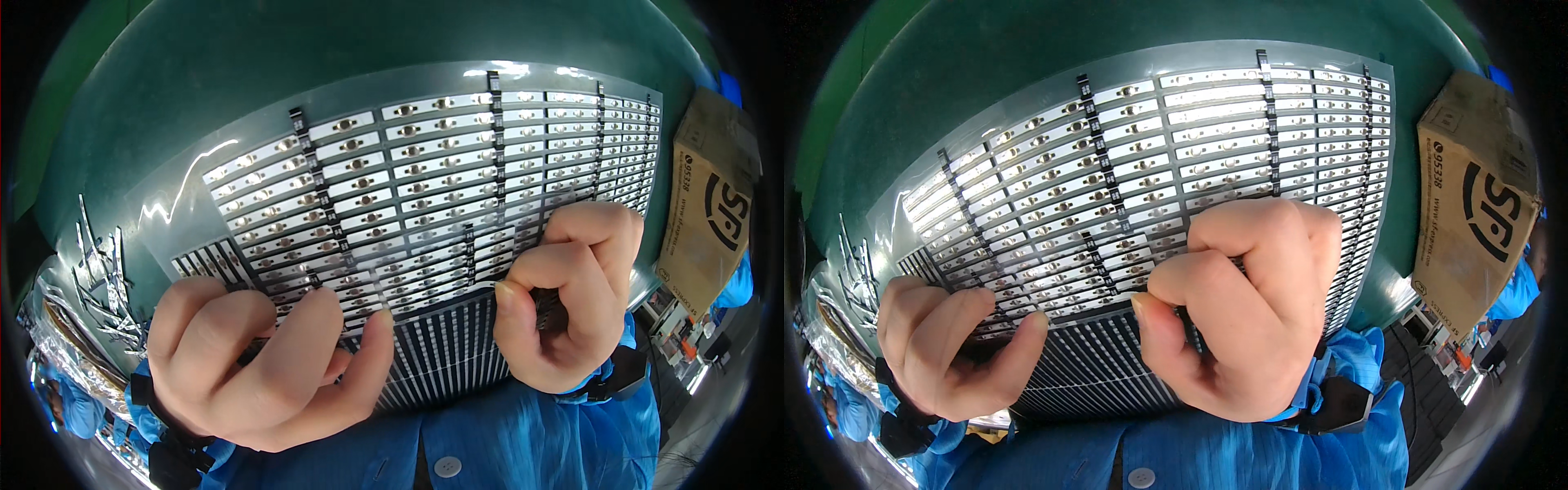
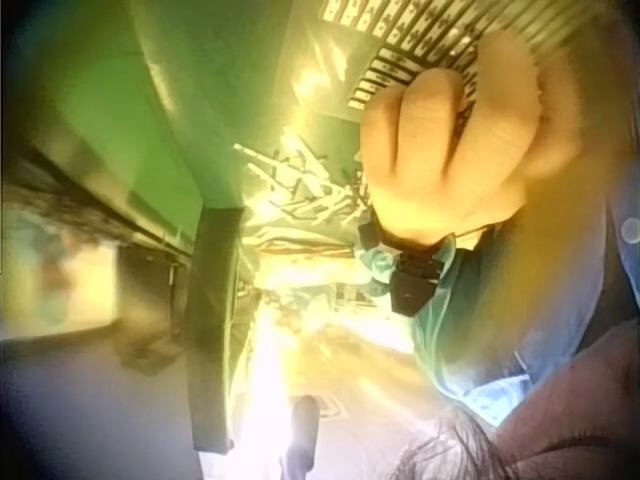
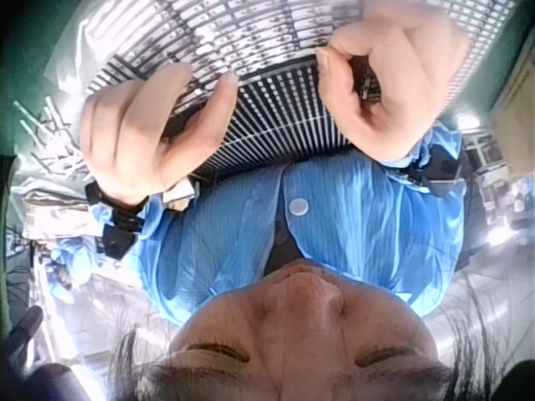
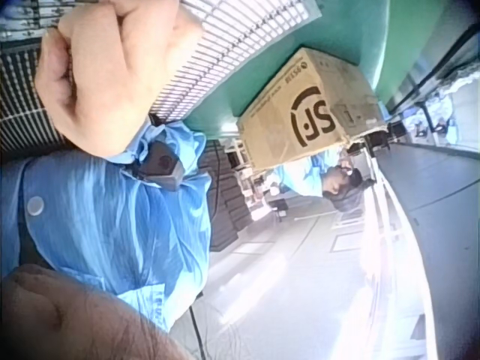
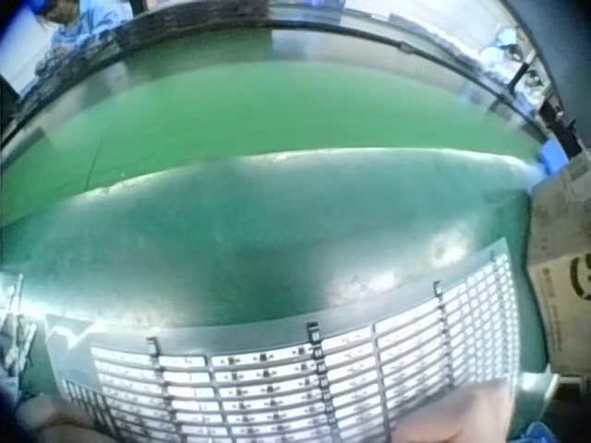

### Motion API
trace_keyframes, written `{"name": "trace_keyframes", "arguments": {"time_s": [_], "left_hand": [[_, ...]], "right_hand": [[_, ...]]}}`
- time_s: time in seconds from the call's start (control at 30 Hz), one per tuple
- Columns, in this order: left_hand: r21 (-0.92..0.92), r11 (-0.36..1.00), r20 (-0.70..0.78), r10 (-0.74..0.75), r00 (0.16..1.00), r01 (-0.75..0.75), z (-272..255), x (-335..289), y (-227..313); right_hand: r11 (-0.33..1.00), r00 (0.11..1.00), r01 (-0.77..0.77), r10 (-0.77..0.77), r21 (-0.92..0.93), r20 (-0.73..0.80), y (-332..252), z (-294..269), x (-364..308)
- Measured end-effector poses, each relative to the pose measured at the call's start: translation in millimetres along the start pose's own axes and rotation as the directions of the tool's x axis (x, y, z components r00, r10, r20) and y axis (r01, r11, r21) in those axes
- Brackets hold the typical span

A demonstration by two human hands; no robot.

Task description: Manually assembling or checking small electronic components on a grid-like tray.

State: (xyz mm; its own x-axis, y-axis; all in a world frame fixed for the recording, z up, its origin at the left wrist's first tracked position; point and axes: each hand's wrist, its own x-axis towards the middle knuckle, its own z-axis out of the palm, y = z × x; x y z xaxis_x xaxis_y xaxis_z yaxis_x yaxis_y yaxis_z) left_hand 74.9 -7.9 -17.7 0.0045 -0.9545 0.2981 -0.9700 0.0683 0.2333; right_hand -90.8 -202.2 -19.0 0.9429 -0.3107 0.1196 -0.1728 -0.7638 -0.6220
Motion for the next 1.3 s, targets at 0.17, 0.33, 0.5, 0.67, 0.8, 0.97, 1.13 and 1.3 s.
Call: {"name": "trace_keyframes", "arguments": {"time_s": [0.17, 0.33, 0.5, 0.67, 0.8, 0.97, 1.13, 1.3], "left_hand": [[-0.010, 1.000, 0.030, -0.018, 0.999, 0.018, -4.0, -1.2, 1.6], [0.000, 1.000, -0.009, -0.021, 1.000, 0.021, -1.5, -3.3, 3.6], [-0.011, 1.000, 0.012, -0.016, 1.000, 0.016, 0.0, -0.6, 5.9], [0.022, 0.999, 0.045, -0.048, 0.998, 0.047, -1.0, 0.3, 8.4], [0.025, 0.999, 0.020, -0.044, 0.999, 0.043, 1.5, 0.9, 7.6], [0.003, 0.999, -0.013, -0.038, 0.999, 0.038, 2.7, 3.4, 6.5], [0.012, 0.999, -0.027, -0.034, 0.999, 0.034, 4.5, -2.4, 6.4], [-0.019, 0.999, -0.015, -0.031, 0.999, 0.031, 4.1, -0.7, 6.8]], "right_hand": [[0.995, 1.000, 0.029, -0.030, -0.091, -0.004, -3.1, 3.0, 0.9], [0.992, 0.999, 0.037, -0.041, -0.123, -0.033, -7.4, 6.0, 0.7], [0.984, 0.998, 0.004, -0.014, -0.179, -0.054, -11.5, 7.2, -0.8], [0.981, 0.999, -0.002, -0.004, -0.193, -0.033, -15.2, 6.9, 0.4], [0.968, 1.000, -0.012, 0.009, -0.250, -0.013, -18.2, 5.1, 1.3], [0.956, 0.998, -0.045, 0.032, -0.289, -0.048, -18.4, 5.8, -0.3], [0.958, 0.996, -0.060, 0.038, -0.280, -0.081, -18.4, 7.7, -2.4], [0.963, 0.981, -0.138, 0.101, -0.230, -0.167, -8.9, 0.5, -8.5]]}}
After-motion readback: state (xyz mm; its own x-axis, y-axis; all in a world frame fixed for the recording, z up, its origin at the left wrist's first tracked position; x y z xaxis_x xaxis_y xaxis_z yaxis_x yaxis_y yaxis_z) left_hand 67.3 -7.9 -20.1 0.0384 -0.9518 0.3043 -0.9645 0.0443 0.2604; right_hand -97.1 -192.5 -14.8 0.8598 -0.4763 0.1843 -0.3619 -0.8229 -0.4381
